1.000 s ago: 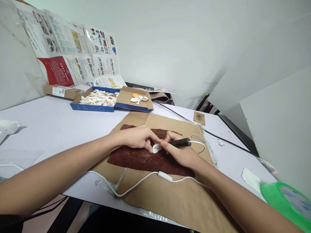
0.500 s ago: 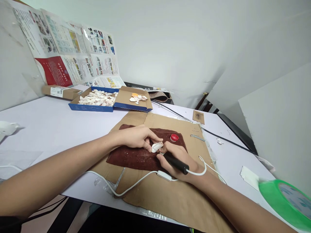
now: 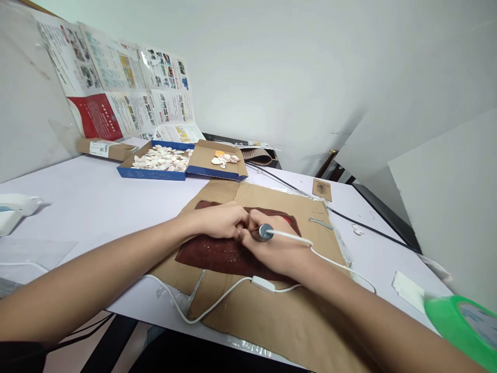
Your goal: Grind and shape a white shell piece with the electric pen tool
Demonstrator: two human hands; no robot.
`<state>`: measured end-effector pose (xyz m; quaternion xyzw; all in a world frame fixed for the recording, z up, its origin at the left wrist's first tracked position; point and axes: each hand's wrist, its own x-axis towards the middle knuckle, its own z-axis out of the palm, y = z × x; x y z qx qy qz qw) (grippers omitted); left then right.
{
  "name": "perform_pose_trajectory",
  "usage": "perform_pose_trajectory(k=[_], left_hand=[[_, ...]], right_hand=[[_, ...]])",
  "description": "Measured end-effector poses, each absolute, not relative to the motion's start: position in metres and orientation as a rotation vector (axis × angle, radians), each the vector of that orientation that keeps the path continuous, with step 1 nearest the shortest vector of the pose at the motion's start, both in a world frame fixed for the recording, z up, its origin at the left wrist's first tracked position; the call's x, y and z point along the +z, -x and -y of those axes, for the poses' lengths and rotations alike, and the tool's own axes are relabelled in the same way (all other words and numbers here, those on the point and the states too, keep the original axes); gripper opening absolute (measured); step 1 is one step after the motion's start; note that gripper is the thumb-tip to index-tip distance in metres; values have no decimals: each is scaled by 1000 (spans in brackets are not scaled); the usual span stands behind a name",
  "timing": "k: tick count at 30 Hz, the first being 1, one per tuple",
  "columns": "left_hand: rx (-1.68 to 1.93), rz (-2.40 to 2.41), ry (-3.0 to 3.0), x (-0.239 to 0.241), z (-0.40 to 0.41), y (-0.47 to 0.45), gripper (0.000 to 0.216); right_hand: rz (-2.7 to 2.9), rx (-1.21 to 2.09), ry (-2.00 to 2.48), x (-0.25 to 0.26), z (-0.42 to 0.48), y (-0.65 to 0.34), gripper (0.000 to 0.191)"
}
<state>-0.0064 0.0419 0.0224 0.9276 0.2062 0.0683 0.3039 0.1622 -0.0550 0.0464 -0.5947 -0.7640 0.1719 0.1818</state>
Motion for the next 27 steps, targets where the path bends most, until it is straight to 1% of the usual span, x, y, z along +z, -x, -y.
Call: perform_pose_trajectory(k=[1,4,7,9,11,16,19,24,27], left_hand=[[186,-532,-2450,21,-43,7,28],[154,-531,-2375,22,-44,7,16],[126,-543,-2330,26,-43,6,28],[112,-536,-2316,29,-41,6,38],[92,-547,-2297,31,-39,6,43],[96,-525,-2276,33,-38,7,47],[98,-505,-2267,32,-39,7,49],[103,-566,-2289,30,-40,6,59],[125,-553,-2303,30,-40,6,58]], right_hand=[[2118,520,1710,50,52,-165,20],[2030,659,1717,50,46,-180,27],[1992,765,1562,39,44,-199,27],[1989,778,1474,32,44,-209,26],[2005,788,1362,26,46,-217,25],[2038,742,1216,16,52,-226,24],[2050,677,1148,9,56,-229,20],[2100,543,1014,5,65,-228,14],[2166,446,978,7,70,-222,11]])
